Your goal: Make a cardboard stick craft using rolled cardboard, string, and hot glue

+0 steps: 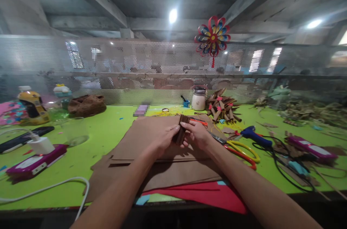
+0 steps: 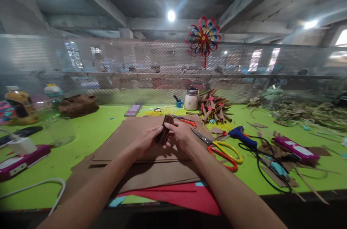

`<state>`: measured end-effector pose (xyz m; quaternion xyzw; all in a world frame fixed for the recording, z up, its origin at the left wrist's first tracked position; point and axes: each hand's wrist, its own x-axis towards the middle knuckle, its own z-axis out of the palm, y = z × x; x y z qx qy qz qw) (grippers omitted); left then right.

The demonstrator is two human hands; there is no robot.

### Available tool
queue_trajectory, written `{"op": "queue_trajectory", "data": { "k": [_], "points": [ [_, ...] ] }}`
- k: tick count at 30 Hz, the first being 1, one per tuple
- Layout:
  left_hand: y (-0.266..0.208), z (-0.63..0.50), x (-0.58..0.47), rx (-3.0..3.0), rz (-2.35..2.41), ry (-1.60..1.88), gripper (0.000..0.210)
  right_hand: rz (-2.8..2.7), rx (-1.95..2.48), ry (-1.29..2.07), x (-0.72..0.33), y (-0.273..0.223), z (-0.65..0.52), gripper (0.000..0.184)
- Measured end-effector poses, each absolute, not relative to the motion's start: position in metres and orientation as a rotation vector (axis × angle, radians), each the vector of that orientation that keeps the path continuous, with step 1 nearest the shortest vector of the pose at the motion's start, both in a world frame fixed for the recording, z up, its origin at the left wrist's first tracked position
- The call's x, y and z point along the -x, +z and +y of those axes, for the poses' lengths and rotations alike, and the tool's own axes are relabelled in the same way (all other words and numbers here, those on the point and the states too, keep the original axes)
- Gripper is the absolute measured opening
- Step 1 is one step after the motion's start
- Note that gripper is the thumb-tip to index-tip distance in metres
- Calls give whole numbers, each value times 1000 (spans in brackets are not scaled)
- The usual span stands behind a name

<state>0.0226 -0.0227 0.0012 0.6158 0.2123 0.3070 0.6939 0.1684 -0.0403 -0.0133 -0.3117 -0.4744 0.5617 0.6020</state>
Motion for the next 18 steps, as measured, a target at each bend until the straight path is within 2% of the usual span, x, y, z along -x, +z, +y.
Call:
{"op": "queue_trajectory", "data": {
  "k": [18],
  "points": [
    [5, -23, -21, -1318, 447, 669, 28, -1071, 753, 1311, -170, -12, -41, 28]
  ]
}}
